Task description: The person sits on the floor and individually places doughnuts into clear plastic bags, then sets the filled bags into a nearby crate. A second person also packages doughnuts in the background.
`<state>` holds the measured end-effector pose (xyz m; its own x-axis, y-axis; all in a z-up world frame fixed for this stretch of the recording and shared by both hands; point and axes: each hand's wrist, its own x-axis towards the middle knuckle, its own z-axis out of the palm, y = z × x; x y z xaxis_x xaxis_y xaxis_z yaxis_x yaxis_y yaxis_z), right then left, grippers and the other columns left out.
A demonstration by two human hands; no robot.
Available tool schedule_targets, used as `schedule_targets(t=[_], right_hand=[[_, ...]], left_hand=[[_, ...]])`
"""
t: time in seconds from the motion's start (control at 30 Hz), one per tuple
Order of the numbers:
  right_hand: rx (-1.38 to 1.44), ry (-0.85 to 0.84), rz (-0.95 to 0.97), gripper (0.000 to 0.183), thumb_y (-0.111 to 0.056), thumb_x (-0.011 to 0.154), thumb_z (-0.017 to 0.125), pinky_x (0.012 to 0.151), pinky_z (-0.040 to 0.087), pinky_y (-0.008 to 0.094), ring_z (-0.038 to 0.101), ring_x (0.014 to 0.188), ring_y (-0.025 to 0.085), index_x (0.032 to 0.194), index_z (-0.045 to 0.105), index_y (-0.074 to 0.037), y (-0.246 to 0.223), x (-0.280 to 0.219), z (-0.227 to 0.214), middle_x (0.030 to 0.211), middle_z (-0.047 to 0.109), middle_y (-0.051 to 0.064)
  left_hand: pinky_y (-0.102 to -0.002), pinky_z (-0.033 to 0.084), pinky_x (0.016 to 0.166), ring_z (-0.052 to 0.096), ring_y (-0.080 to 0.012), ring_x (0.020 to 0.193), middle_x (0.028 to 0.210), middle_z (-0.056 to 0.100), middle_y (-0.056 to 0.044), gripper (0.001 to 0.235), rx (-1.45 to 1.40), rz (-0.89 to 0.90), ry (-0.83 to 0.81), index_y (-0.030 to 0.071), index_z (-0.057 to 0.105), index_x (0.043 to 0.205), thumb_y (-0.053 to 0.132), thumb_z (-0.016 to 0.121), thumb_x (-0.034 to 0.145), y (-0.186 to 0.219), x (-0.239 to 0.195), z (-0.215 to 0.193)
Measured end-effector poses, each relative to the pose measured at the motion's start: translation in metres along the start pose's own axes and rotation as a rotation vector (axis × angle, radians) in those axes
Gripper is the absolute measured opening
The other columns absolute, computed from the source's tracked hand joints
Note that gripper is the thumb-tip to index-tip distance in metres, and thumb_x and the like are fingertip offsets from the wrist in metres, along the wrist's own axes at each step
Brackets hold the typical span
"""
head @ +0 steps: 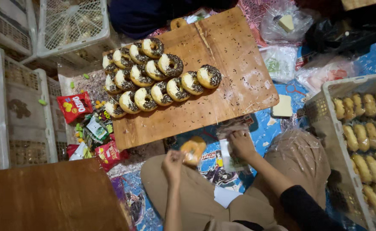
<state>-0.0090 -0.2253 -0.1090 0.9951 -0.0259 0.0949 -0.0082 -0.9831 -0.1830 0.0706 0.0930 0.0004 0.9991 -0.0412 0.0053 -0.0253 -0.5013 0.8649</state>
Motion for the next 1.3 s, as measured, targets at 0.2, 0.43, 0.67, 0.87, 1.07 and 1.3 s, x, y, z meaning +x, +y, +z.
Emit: schedule_targets(t=[0.2, 0.43, 0.67, 0.87, 1.07, 1.3], right_hand=[[-0.055, -0.405, -0.016, 0.012, -0.02, 0.079, 0.066, 0.094, 0.04, 0.049, 0.066, 0.099, 0.025, 0.086, 0.073, -0.014, -0.009, 0.0, -0.013, 0.098, 0.071, 0.008], [-0.028, -0.269, -0.037, 0.025, -0.014, 0.086, 0.059, 0.106, 0.036, 0.055, 0.064, 0.113, 0.022, 0.105, 0.075, -0.012, -0.044, -0.063, -0.092, 0.113, 0.073, 0.004], [0.351, 0.131, 0.101, 0.061, -0.033, 0.082, 0.064, 0.119, 0.005, 0.061, 0.02, 0.154, 0.029, 0.139, 0.051, -0.015, -0.03, -0.049, -0.191, 0.166, 0.025, 0.013], [1.087, -0.384, -0.189, 0.073, -0.02, 0.074, 0.069, 0.125, 0.005, 0.058, 0.046, 0.15, 0.028, 0.145, 0.061, -0.006, -0.089, 0.065, -0.196, 0.153, 0.062, 0.021], [0.376, 0.516, 0.51, 0.12, -0.07, 0.068, 0.087, 0.082, 0.052, 0.05, 0.061, 0.099, 0.045, 0.144, 0.038, 0.008, -0.038, 0.226, -0.165, 0.108, 0.06, 0.03], [0.907, 0.281, 0.236, 0.126, -0.057, 0.063, 0.089, 0.102, 0.05, 0.048, 0.059, 0.126, 0.039, 0.162, 0.024, -0.013, 0.03, 0.165, -0.18, 0.142, 0.055, 0.023]], left_hand=[[-0.049, 0.049, 0.086, 0.059, -0.0412, 0.099, 0.104, 0.062, -0.024, 0.035, 0.478, 0.183, -0.031, -0.003, 0.064, 0.106, 0.015, 0.081, 0.081, -0.002, 0.028, 0.051], [-0.053, 0.043, 0.103, 0.056, -0.0431, 0.126, 0.136, 0.057, -0.034, 0.05, -0.014, 0.047, -0.669, -0.007, 0.058, 0.132, 0.031, 0.063, 0.1, 0.084, -0.048, 0.115], [-0.054, 0.034, 0.112, 0.055, -0.0343, 0.139, 0.146, 0.058, -0.004, 0.041, -0.245, 0.607, -0.45, 0.031, 0.065, 0.137, 0.038, 0.064, 0.097, 0.149, -0.097, 0.118], [-0.037, 0.058, 0.067, 0.064, -0.0212, 0.084, 0.097, 0.068, -0.007, 0.03, -1.504, -0.618, 0.006, 0.011, 0.067, 0.112, 0.033, 0.076, 0.095, 0.108, 0.021, 0.016], [-0.044, 0.055, 0.098, 0.067, -0.0287, 0.103, 0.104, 0.072, -0.013, 0.028, -1.616, -0.246, 0.232, 0.007, 0.065, 0.107, 0.032, 0.071, 0.095, 0.069, 0.032, -0.024], [-0.055, 0.045, 0.112, 0.058, -0.0407, 0.125, 0.117, 0.067, -0.019, 0.036, -1.939, -0.33, 0.113, 0.003, 0.064, 0.108, 0.036, 0.071, 0.095, 0.061, 0.024, -0.045]])
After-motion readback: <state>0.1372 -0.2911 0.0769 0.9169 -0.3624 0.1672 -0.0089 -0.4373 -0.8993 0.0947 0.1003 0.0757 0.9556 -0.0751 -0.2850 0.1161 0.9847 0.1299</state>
